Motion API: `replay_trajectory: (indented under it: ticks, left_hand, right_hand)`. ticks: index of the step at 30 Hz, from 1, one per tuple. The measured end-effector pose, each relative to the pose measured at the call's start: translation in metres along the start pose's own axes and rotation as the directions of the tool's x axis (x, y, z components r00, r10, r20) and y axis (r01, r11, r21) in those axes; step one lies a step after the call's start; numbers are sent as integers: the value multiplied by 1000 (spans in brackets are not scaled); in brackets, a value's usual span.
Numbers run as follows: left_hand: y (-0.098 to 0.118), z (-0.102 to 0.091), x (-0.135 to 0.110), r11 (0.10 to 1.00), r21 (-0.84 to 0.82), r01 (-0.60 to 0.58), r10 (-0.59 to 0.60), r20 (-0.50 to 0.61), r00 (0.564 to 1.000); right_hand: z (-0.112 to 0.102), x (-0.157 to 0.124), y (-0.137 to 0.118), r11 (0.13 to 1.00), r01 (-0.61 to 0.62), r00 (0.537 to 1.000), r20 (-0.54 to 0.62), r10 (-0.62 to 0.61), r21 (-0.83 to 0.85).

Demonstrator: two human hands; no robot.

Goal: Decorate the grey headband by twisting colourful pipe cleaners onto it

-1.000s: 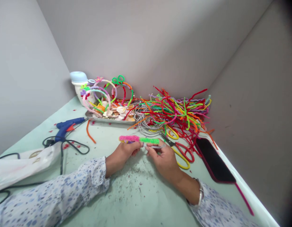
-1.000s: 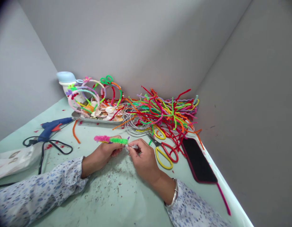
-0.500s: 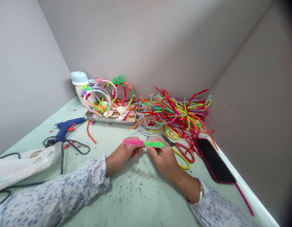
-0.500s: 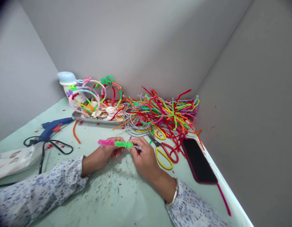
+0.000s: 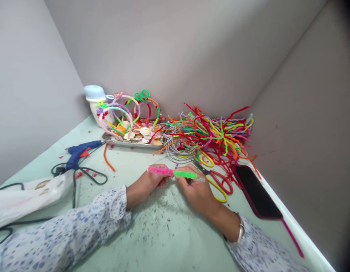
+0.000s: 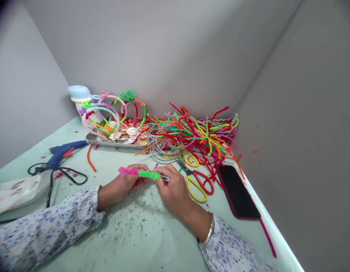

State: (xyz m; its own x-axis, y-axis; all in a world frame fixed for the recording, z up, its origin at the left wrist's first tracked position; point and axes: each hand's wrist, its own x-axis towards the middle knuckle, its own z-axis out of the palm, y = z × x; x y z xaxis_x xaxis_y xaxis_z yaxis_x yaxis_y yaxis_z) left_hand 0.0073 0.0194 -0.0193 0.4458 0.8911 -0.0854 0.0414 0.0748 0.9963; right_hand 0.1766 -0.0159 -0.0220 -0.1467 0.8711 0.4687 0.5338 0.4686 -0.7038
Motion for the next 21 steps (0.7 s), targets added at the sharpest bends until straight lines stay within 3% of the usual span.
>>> replay_trajectory:
  ticks: [21]
  left_hand:
    - [10,4,-4,999,8,-34,34,-8,999]
  right_hand:
    - [-2,-1,-1,998,-8,1000,-16,7,-57]
